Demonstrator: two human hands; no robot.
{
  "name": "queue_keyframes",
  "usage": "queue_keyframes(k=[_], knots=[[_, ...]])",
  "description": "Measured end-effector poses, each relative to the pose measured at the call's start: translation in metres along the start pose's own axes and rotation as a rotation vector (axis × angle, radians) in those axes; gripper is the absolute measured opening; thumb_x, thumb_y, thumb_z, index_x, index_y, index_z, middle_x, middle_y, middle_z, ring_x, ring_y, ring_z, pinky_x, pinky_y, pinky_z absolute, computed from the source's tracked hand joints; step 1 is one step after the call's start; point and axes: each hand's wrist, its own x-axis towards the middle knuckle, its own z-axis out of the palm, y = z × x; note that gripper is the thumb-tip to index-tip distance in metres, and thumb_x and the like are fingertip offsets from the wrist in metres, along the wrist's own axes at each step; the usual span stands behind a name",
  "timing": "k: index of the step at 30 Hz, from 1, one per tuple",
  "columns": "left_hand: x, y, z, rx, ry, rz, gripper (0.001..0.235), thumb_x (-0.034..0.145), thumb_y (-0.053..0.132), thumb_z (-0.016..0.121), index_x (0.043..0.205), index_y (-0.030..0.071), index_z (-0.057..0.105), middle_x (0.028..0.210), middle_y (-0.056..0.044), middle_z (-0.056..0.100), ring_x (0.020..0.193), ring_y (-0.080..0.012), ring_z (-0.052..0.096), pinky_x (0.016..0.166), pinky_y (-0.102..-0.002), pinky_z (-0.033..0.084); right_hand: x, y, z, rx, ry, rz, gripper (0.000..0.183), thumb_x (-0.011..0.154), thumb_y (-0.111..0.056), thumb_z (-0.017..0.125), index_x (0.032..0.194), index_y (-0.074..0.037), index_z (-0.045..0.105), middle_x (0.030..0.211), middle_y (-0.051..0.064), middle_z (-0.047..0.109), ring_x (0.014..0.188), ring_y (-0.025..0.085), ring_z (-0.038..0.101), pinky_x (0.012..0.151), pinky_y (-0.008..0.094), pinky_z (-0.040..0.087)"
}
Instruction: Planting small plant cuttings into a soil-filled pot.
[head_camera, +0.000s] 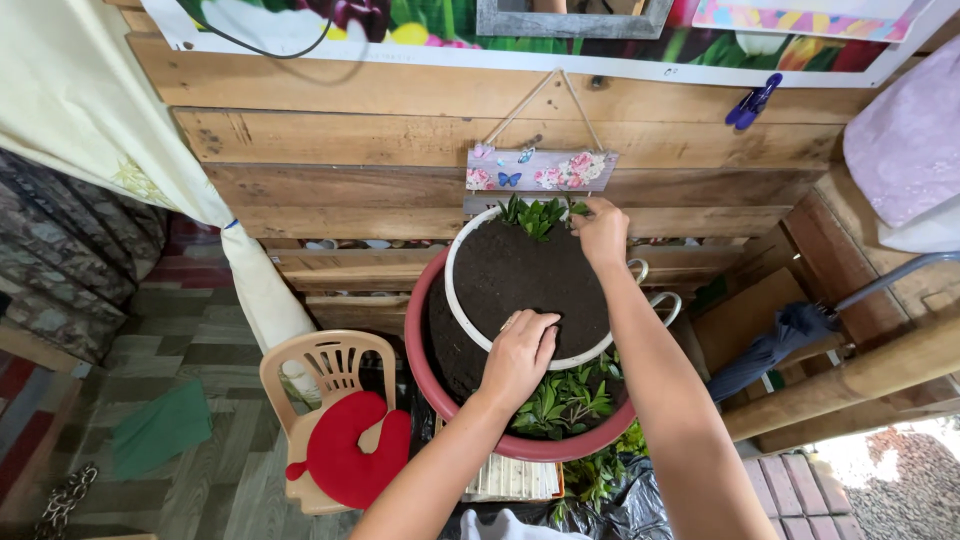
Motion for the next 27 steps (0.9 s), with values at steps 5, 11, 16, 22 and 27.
queue_keyframes(k=[5, 11, 16, 22, 27], knots=[[0.000, -0.001, 0.001, -0.007, 0.015, 0.016, 0.012, 0.093, 0.005, 0.067, 0.104, 0.001, 0.067, 0.089, -0.015, 0.063, 0.088, -0.0346, 0.064, 0.082, -0.044, 0.053, -0.002, 0.000, -0.001, -0.204, -0.003, -0.096, 0.024, 0.082, 0.002, 0.076, 0.105, 0.007, 0.072, 0.099, 0.020, 0.073, 0.076, 0.030, 0.075, 0.065, 0.038, 0.058], [0.000, -0.001, 0.002, 0.004, 0.021, 0.022, 0.010, 0.093, 0.004, 0.068, 0.103, 0.002, 0.067, 0.088, -0.014, 0.063, 0.087, -0.0336, 0.064, 0.081, -0.043, 0.053, -0.004, 0.007, 0.001, -0.384, 0.029, -0.252, 0.026, 0.079, -0.004, 0.081, 0.102, 0.005, 0.073, 0.102, 0.022, 0.070, 0.093, 0.042, 0.069, 0.081, 0.045, 0.055], [0.000, -0.001, 0.002, 0.010, 0.019, 0.028, 0.010, 0.092, 0.004, 0.068, 0.101, 0.002, 0.067, 0.089, -0.013, 0.063, 0.087, -0.0336, 0.064, 0.080, -0.043, 0.053, -0.010, -0.013, -0.001, -0.577, 0.048, -0.241, 0.026, 0.073, -0.006, 0.084, 0.097, 0.000, 0.077, 0.102, 0.016, 0.066, 0.102, 0.038, 0.063, 0.085, 0.048, 0.051], [0.001, 0.000, 0.004, 0.014, 0.030, 0.037, 0.008, 0.092, 0.003, 0.068, 0.101, 0.002, 0.067, 0.089, -0.013, 0.063, 0.087, -0.0338, 0.064, 0.080, -0.043, 0.053, -0.005, 0.002, -0.001, -0.619, 0.045, -0.247, 0.026, 0.069, -0.010, 0.088, 0.093, -0.004, 0.080, 0.101, 0.010, 0.063, 0.101, 0.034, 0.057, 0.088, 0.045, 0.050], [0.000, 0.000, 0.003, 0.019, 0.019, 0.031, 0.008, 0.093, 0.003, 0.068, 0.101, 0.002, 0.067, 0.089, -0.013, 0.063, 0.087, -0.0334, 0.064, 0.080, -0.043, 0.053, -0.005, 0.006, 0.001, -0.640, -0.008, -0.132, 0.031, 0.069, -0.013, 0.090, 0.098, -0.006, 0.082, 0.104, 0.007, 0.063, 0.103, 0.032, 0.055, 0.090, 0.045, 0.046]])
